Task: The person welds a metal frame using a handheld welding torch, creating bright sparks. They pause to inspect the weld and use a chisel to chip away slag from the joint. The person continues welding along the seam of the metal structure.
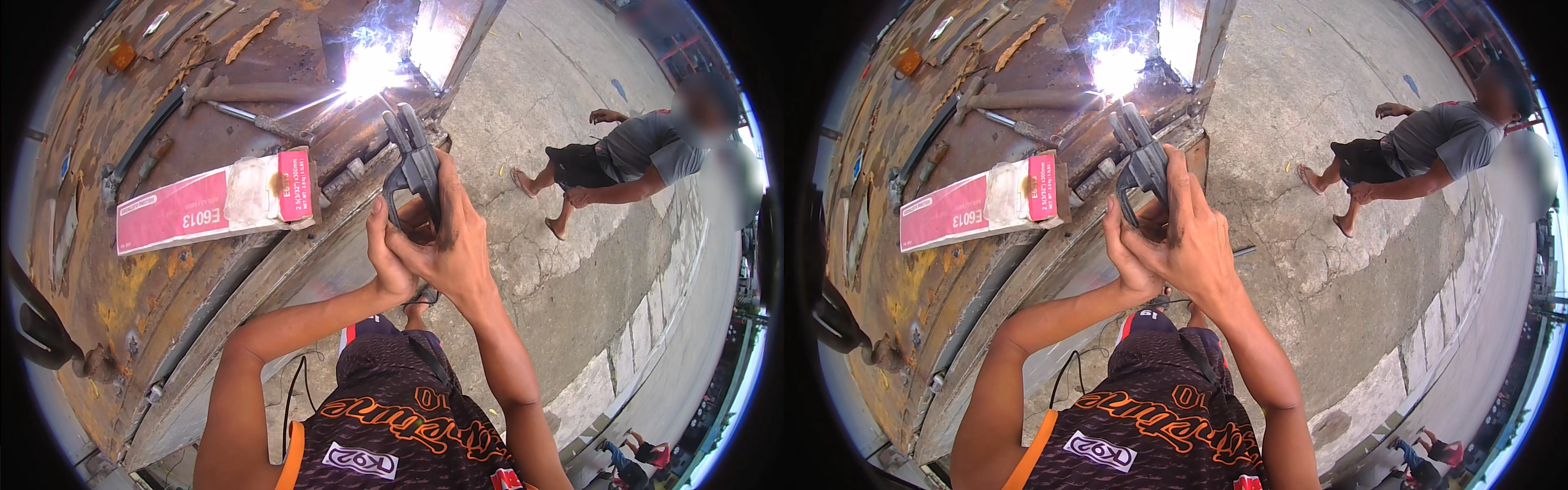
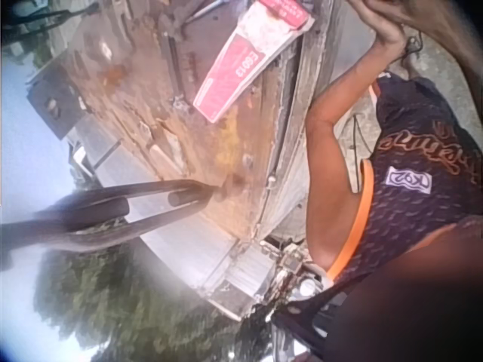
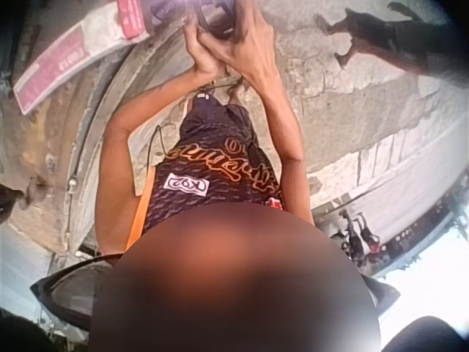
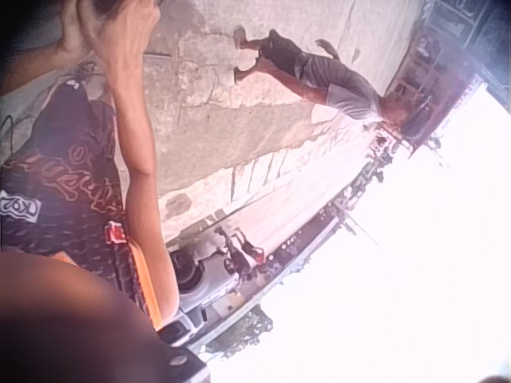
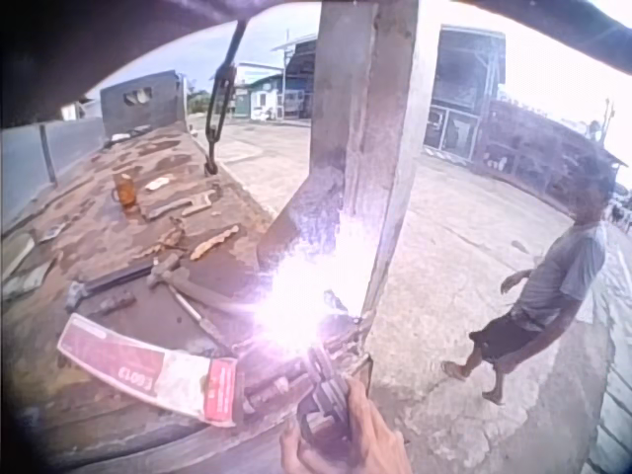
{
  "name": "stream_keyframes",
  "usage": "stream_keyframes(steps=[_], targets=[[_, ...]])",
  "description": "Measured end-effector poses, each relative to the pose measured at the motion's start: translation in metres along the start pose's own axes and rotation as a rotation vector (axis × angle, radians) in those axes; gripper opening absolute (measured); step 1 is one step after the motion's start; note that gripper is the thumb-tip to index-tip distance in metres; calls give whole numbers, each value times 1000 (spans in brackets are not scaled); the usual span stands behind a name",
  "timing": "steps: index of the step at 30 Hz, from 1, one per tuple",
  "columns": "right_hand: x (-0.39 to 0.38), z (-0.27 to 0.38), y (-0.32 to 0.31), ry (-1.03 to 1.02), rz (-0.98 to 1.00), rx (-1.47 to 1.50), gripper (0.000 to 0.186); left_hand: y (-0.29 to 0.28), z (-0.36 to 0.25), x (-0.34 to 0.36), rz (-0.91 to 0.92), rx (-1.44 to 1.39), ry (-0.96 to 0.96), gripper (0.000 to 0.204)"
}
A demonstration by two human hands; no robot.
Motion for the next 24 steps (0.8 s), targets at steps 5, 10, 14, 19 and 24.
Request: stream_keyframes(steps=[5,10,14,19,24], targets=[[0,-2,1,19,14,0,96,0,1,0,-10,-35,-1,89],[0,-2,2,18,9,-5,95,-1,0,0,3,-5,3,89],[1,-2,2,18,11,8,95,-2,0,0,-12,-34,-11,88],[1,-1,1,9,12,-7,95,-2,0,0,-4,-29,3,88],[1,-2,2,12,16,-32,95,-2,0,1,-4,-39,-8,88]])
Point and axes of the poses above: each hand's wrist, its own x-axis towards the middle knuckle, its own y-axis out of the palm, z = x × y, the point moved 4 cm from there along x, towards the middle knuckle, and after that the axes turned 3 degrees about y, right-handed, at the moved point
